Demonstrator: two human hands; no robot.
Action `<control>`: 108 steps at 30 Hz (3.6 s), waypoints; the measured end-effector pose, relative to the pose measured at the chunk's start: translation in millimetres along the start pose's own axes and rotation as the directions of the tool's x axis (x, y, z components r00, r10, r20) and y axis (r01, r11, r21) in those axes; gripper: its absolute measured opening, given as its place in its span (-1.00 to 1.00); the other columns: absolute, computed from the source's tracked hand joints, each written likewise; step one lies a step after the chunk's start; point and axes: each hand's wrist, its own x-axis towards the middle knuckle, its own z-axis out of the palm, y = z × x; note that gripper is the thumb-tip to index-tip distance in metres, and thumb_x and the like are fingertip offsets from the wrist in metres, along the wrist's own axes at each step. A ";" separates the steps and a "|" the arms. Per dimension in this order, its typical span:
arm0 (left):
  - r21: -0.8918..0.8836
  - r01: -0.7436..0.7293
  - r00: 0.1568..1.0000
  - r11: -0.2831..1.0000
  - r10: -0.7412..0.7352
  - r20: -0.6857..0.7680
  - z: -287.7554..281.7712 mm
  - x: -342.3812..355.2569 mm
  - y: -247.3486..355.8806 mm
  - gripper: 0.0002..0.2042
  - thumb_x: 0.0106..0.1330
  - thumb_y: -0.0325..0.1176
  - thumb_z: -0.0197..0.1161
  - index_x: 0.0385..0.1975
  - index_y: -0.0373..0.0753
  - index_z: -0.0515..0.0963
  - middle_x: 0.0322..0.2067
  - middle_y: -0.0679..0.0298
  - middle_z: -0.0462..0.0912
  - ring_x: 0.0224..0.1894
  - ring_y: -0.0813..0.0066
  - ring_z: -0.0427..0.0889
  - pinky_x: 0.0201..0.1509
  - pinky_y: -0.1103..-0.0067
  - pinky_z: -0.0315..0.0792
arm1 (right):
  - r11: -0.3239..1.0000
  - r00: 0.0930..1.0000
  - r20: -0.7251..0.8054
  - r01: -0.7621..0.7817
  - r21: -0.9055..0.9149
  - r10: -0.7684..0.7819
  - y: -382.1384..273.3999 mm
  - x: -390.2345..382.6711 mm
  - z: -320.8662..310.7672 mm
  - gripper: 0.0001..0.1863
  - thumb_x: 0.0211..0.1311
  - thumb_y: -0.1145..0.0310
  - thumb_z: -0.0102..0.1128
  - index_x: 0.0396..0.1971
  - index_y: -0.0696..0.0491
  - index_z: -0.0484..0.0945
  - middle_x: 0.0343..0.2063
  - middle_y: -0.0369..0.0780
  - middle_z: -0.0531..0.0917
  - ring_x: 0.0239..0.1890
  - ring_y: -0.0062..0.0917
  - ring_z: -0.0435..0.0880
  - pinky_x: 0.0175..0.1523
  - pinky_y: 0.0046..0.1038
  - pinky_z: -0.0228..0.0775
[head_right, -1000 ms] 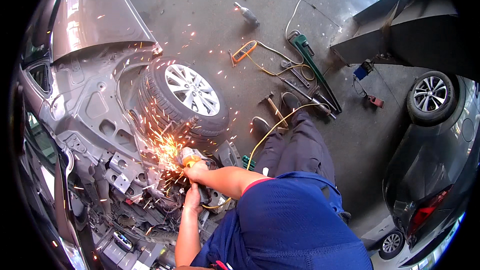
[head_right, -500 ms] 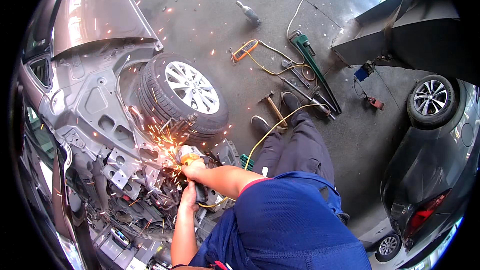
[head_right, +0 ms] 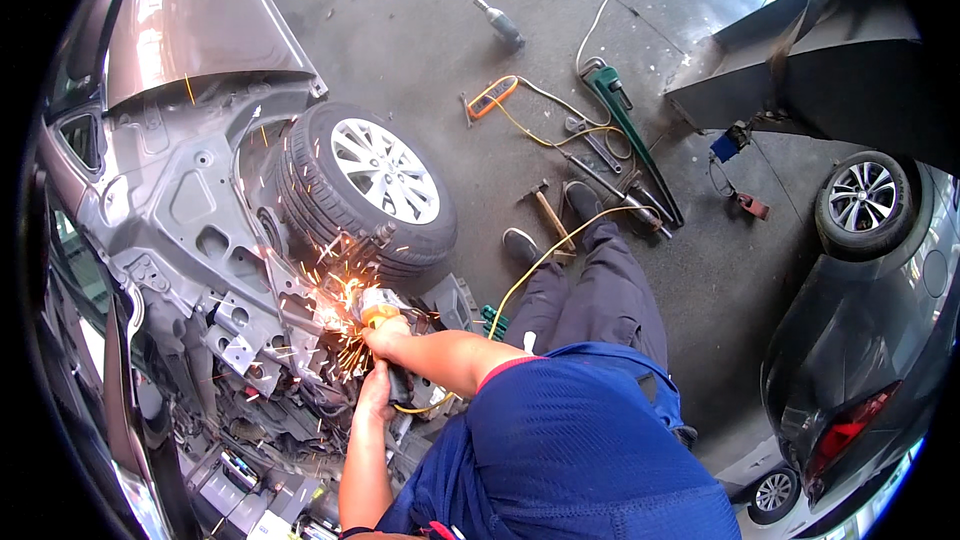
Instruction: The person repairs a damaged car frame by hammering it with hammers, grinding the metal using an angle grinder, and then hammering the frame again.
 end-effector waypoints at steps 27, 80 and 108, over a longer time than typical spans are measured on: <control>0.011 0.050 0.998 0.999 -0.050 0.031 -8.7 5.4 -5.7 -0.45 0.54 0.20 -0.11 -0.11 -0.23 0.55 -0.43 0.22 0.66 -0.50 0.32 0.65 -0.42 0.38 0.57 | 0.998 0.996 -0.085 0.020 -0.056 -0.024 -3.1 -8.2 1.5 0.02 0.04 -0.21 0.42 0.24 0.35 0.32 0.11 0.06 0.62 0.13 -0.16 0.66 0.22 -0.30 0.50; 0.011 0.165 0.974 0.986 -0.164 0.157 -31.3 -0.9 13.6 -0.52 0.54 0.11 -0.04 -0.18 -0.24 0.56 -0.45 0.25 0.67 -0.50 0.40 0.64 -0.43 0.45 0.56 | 1.000 0.999 -0.039 -0.022 -0.012 0.021 -3.8 -0.7 19.3 -0.10 0.10 -0.17 0.40 0.13 0.37 0.47 0.04 0.08 0.66 0.07 -0.21 0.71 0.15 -0.31 0.56; 0.377 -0.748 0.663 0.546 0.606 0.438 105.8 -96.9 50.0 -0.08 0.17 -0.19 0.40 0.44 -0.39 0.00 0.05 -0.29 0.56 0.14 -0.20 0.59 0.26 0.21 0.46 | 0.627 0.809 0.426 -0.094 0.774 -0.404 42.9 -45.7 -199.9 -0.53 0.20 0.09 0.38 -0.08 0.11 0.47 -0.29 -0.14 0.67 -0.23 -0.32 0.71 0.00 -0.24 0.60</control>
